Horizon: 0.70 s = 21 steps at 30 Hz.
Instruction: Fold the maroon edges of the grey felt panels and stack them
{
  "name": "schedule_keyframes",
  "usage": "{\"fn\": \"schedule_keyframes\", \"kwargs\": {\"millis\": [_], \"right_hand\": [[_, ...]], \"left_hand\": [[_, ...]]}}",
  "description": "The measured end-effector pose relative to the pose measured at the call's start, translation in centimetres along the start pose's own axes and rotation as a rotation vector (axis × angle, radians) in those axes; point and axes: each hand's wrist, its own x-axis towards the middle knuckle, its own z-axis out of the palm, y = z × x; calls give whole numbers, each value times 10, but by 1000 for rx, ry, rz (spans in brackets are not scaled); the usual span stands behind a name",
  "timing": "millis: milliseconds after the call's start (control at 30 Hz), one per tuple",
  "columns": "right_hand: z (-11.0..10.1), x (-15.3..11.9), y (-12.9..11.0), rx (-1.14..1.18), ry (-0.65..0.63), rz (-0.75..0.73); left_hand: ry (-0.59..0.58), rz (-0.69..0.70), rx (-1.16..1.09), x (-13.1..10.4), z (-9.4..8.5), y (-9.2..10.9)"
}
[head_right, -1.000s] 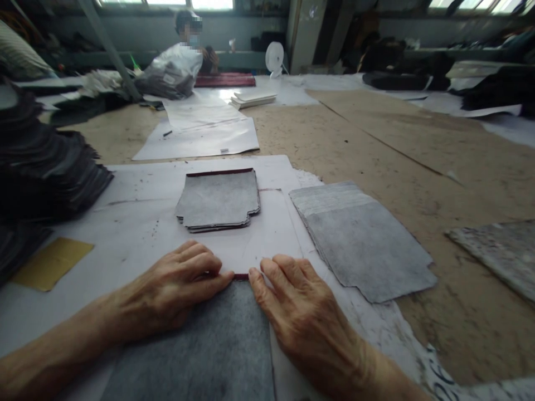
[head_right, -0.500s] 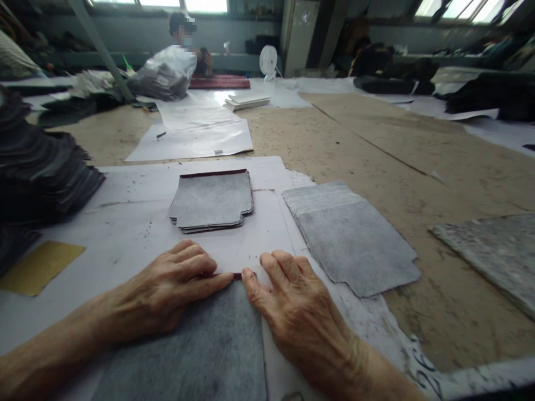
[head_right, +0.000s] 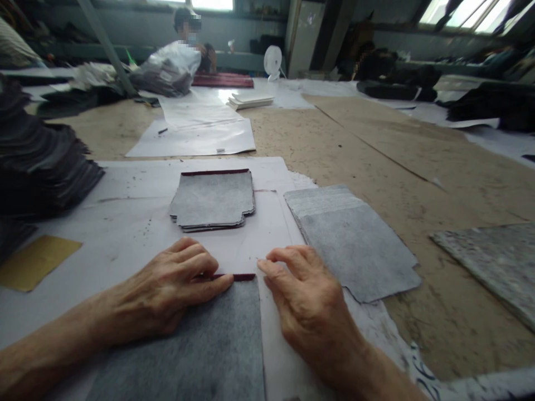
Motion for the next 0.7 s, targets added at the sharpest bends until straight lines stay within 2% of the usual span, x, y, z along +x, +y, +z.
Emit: {"fn": "schedule_keyframes", "kwargs": {"millis": [233, 467, 600, 700], "right_hand": [[17, 5, -29, -107, -94, -149], [19, -2, -26, -153, -69, -165], [17, 1, -27, -172, -72, -183], [17, 4, -27, -195, -86, -214]], "left_hand": [[-9, -10, 7, 2, -2, 3], [157, -80, -80, -15, -6, -7], [169, -147, -151, -32, -12, -9], [210, -123, -149, -39, -12, -10]]}}
